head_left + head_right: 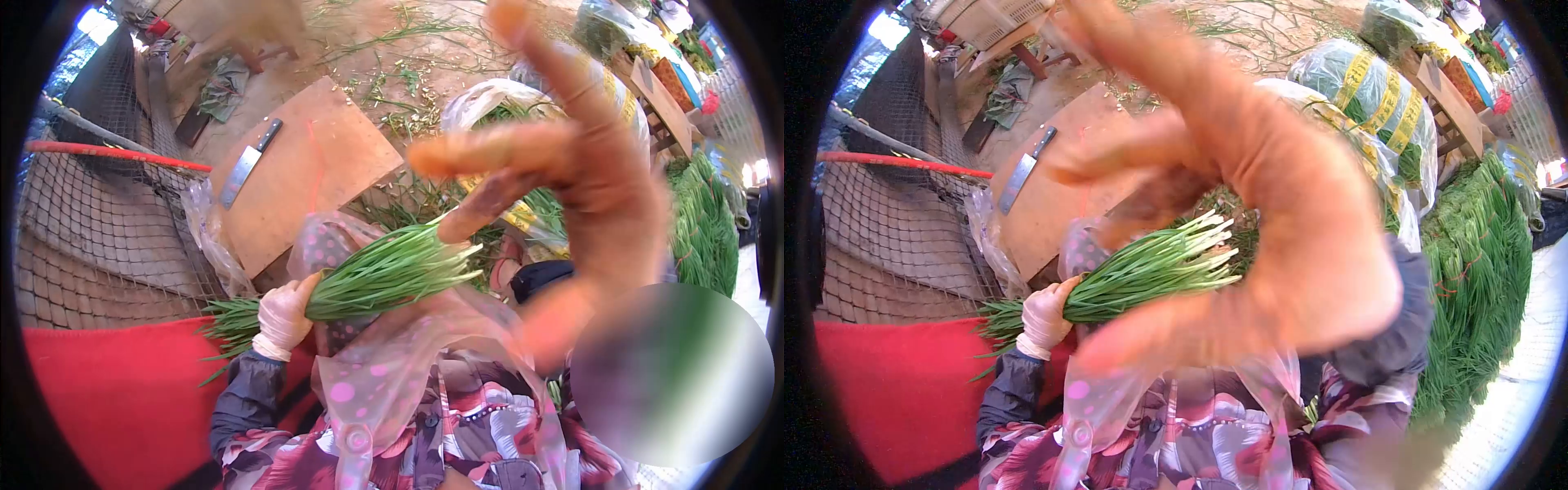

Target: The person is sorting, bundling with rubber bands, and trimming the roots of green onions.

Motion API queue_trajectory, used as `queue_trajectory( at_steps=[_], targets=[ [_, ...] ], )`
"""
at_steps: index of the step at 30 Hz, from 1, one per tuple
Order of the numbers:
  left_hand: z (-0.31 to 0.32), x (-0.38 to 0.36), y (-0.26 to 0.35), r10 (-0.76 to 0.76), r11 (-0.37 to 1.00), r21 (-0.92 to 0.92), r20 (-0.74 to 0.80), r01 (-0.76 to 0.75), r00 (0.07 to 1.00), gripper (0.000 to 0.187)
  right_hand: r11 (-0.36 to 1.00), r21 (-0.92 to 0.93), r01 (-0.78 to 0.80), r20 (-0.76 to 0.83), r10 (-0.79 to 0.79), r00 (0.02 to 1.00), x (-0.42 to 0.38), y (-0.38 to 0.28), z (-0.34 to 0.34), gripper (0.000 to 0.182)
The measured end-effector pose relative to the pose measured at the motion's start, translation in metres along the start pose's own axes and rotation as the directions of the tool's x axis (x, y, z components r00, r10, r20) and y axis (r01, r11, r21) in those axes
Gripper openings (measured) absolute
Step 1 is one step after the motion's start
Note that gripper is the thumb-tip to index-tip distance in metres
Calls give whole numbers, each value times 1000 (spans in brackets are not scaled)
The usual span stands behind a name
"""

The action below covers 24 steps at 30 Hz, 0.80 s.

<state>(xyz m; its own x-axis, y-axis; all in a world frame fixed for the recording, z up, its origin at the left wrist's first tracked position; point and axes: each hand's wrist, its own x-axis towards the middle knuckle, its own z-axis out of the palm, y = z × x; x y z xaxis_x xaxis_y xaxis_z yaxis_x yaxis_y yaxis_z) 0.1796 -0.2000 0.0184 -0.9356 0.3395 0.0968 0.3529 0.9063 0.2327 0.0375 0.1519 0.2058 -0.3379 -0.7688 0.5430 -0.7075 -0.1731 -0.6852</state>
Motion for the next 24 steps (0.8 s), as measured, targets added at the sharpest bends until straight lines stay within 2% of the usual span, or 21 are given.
queue_trajectory(
  at_steps=[1,3,7,10,12,14,17,19,21,24],
  targets=[
    [-2,0,1,-8,1000,-1,25,8,1000,52,940,-195,-279,-131,257,957,9,1,-8,137],
    [-1,-1,-1,-18,1000,17,45,17,999,50,862,-334,-381,-172,342,924,6,3,-22,136],
    [3,-4,0,-86,996,-7,36,87,996,49,924,-337,-181,-190,121,974,-19,-49,-18,135],
    [10,-5,-2,-103,992,-69,5,103,995,49,899,-414,-143,-266,30,963,-27,-70,-31,133],
    [14,-5,-6,-110,992,-52,21,111,994,49,886,-448,-116,-292,-23,956,-28,-83,-35,132],
    [16,-7,-4,-75,994,-86,-54,71,996,46,882,-461,-95,-313,-61,948,-31,-90,-36,132],
    [18,-13,-2,-75,996,-54,-56,72,996,45,875,-478,-82,-332,-94,939,-42,-92,-34,130],
    [18,-3,-5,-75,997,-25,-80,74,994,44,858,-496,-132,-393,-86,916,-61,-93,-33,129],
    [16,-7,4,-81,996,-41,-73,78,994,44,834,-489,-256,-508,-34,861,-81,-94,-44,128],
    [15,-6,0,-62,998,-13,-64,61,996,45,810,-360,-462,-610,170,774,-110,-84,-46,127]
  ],
)
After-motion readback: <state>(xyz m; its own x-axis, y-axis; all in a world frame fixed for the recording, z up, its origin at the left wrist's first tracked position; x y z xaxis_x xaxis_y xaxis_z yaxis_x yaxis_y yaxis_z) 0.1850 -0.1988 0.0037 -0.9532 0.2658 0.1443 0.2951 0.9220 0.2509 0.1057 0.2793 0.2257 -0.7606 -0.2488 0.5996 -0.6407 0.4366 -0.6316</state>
